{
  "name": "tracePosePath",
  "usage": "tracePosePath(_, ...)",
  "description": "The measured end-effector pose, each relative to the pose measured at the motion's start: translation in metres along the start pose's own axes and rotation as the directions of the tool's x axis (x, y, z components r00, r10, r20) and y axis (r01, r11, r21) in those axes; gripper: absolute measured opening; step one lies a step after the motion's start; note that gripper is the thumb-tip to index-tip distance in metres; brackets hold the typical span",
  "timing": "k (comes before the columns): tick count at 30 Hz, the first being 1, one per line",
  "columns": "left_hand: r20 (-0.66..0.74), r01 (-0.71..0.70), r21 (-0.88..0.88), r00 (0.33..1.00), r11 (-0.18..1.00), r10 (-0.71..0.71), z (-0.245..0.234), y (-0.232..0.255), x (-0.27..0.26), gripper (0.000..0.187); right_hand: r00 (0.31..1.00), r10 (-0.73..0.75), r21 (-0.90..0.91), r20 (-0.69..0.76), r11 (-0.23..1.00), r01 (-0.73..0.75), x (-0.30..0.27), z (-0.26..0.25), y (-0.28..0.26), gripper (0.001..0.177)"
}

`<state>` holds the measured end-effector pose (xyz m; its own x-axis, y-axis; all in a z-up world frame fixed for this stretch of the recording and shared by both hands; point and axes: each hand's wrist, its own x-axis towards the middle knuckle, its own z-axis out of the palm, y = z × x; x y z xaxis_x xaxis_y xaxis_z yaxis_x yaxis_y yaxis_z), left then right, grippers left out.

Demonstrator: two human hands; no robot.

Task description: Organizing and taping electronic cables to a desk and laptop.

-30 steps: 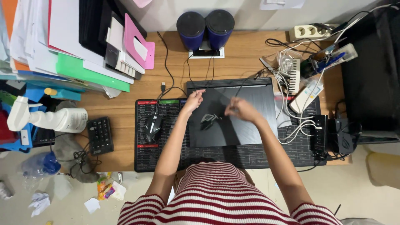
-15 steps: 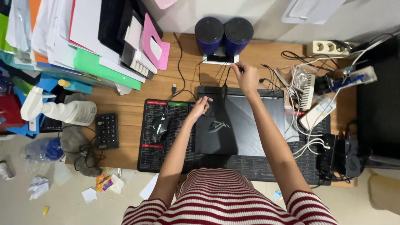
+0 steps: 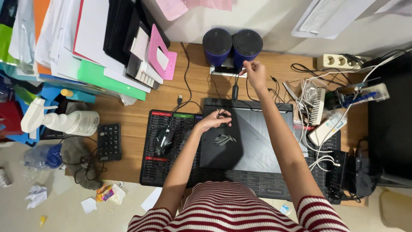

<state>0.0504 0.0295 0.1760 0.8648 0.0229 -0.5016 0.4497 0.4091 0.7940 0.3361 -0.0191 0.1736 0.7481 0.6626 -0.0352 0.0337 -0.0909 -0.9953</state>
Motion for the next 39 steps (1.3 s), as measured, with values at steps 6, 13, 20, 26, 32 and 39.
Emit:
tracePosePath(6, 0.064, -0.205, 0.121, 0.978, 0.971, 0.198, -0.007, -0.042, 0.035, 0.033, 0.998, -0.058, 0.105, -0.012, 0.993, 0.059, -0.006, -0.010, 0.034, 0.021)
tracePosePath(13, -0.179, -0.198, 0.141, 0.959, 0.970, 0.221, -0.013, -0.071, 0.048, 0.043, 0.999, 0.031, 0.109, 0.027, 0.993, -0.034, -0.065, -0.011, 0.020, 0.020)
tracePosePath(20, -0.304, -0.213, -0.203, 0.942, 0.956, 0.145, -0.027, -0.106, 0.069, 0.042, 0.943, -0.294, -0.432, 0.159, 0.838, 0.334, -0.167, 0.010, -0.033, 0.027)
tracePosePath(26, -0.351, -0.182, -0.356, 0.935, 0.917, 0.049, -0.015, -0.095, 0.055, 0.037, 0.933, -0.269, -0.785, 0.239, 0.513, 0.348, -0.195, 0.030, -0.011, 0.028)
tracePosePath(32, -0.431, -0.178, -0.216, 0.900, 0.960, 0.070, -0.004, -0.084, 0.057, 0.044, 0.976, 0.066, -0.720, 0.206, 0.685, 0.106, -0.209, 0.053, -0.002, 0.030)
tracePosePath(39, -0.418, -0.276, -0.087, 0.882, 0.957, 0.217, 0.007, -0.084, 0.065, 0.040, 0.947, 0.170, -0.821, 0.274, 0.554, 0.138, -0.208, 0.055, 0.016, 0.030)
